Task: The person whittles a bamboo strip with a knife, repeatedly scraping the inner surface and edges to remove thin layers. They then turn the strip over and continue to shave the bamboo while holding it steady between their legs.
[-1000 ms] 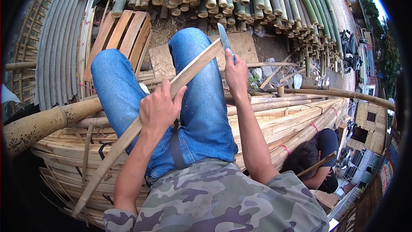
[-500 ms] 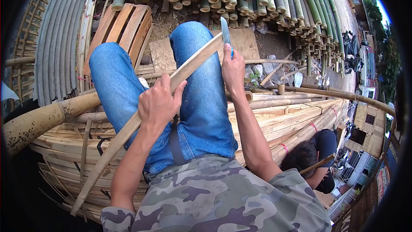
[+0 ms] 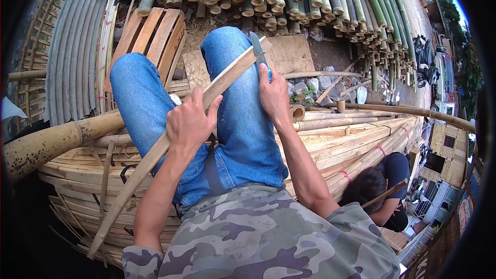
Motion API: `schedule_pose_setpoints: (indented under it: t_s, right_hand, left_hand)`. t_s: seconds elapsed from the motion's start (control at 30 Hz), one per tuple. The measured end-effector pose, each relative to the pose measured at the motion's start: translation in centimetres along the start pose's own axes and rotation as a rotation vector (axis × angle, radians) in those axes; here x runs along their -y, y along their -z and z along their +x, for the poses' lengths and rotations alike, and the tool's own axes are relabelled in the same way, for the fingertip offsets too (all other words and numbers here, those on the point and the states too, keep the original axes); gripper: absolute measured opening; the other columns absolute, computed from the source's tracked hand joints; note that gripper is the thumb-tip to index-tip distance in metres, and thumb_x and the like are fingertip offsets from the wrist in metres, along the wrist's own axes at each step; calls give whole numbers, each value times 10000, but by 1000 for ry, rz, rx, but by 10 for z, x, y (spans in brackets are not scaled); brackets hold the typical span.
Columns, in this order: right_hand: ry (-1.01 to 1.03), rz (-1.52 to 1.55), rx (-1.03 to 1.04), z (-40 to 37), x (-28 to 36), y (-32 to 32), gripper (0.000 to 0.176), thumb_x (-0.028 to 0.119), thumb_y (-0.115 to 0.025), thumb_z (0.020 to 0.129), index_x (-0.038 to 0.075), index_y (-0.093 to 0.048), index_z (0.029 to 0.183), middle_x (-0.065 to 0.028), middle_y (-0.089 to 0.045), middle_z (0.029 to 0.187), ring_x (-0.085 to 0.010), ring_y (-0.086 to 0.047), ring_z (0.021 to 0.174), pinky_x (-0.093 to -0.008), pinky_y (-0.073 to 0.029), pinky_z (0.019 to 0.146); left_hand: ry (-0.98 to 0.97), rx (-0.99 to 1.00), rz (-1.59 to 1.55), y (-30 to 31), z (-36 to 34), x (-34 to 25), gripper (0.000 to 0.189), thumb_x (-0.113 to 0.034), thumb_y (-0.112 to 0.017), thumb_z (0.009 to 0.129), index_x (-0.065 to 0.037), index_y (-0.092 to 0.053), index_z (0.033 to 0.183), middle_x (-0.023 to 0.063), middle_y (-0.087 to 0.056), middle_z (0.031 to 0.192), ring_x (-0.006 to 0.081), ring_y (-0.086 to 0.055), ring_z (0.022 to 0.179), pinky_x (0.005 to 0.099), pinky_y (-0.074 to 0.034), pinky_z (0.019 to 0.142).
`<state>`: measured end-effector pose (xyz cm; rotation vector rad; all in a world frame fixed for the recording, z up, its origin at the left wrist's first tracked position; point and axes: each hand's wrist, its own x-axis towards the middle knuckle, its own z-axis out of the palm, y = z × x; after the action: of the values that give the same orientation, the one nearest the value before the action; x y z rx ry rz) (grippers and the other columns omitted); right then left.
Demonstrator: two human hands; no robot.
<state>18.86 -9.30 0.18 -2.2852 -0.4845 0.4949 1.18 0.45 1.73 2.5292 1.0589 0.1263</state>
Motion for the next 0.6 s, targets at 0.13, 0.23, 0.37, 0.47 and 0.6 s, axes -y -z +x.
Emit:
schedule_pose_setpoints:
  t_s: [0.13,0.23,0.37,0.47,0.6]
  right_hand:
    - [0,-37,57,1,0,5,538,420,-476,1006,-59,-635,823,-297,-604,703,-451,-626,704,-490,-451,672]
    - [31,46,19,10,-8,-3,537,423,-485,1003,-56,-629,808,-261,-600,665,-403,-618,652,-471,-451,654]
    - [17,105,-37,49,0,5,539,434,-520,1012,-28,-572,740,-1,-413,559,-94,-368,540,-338,-318,497]
    - [16,86,-3,69,-1,9,531,433,-517,1012,-33,-590,769,5,-413,552,-94,-378,536,-334,-321,497]
    - [17,63,-4,67,-7,4,519,431,-509,1012,-37,-614,811,-6,-433,560,-102,-396,538,-341,-330,505]
  left_hand:
    - [1,-3,-20,2,-1,0,483,-502,-569,956,-30,-558,855,179,-648,662,374,-666,569,457,-513,498]
    - [21,6,-43,2,0,-2,478,-500,-563,961,-33,-557,854,181,-648,662,375,-666,573,459,-511,498]
    - [3,-9,-46,1,-2,-3,479,-498,-559,964,-32,-553,854,184,-648,665,374,-667,577,462,-509,498]
    - [14,16,-33,2,-1,-3,477,-496,-562,963,-31,-550,855,180,-646,663,374,-667,575,464,-509,497]
    - [11,-23,-25,0,0,-3,478,-498,-566,960,-32,-552,855,172,-644,668,372,-665,568,461,-508,486]
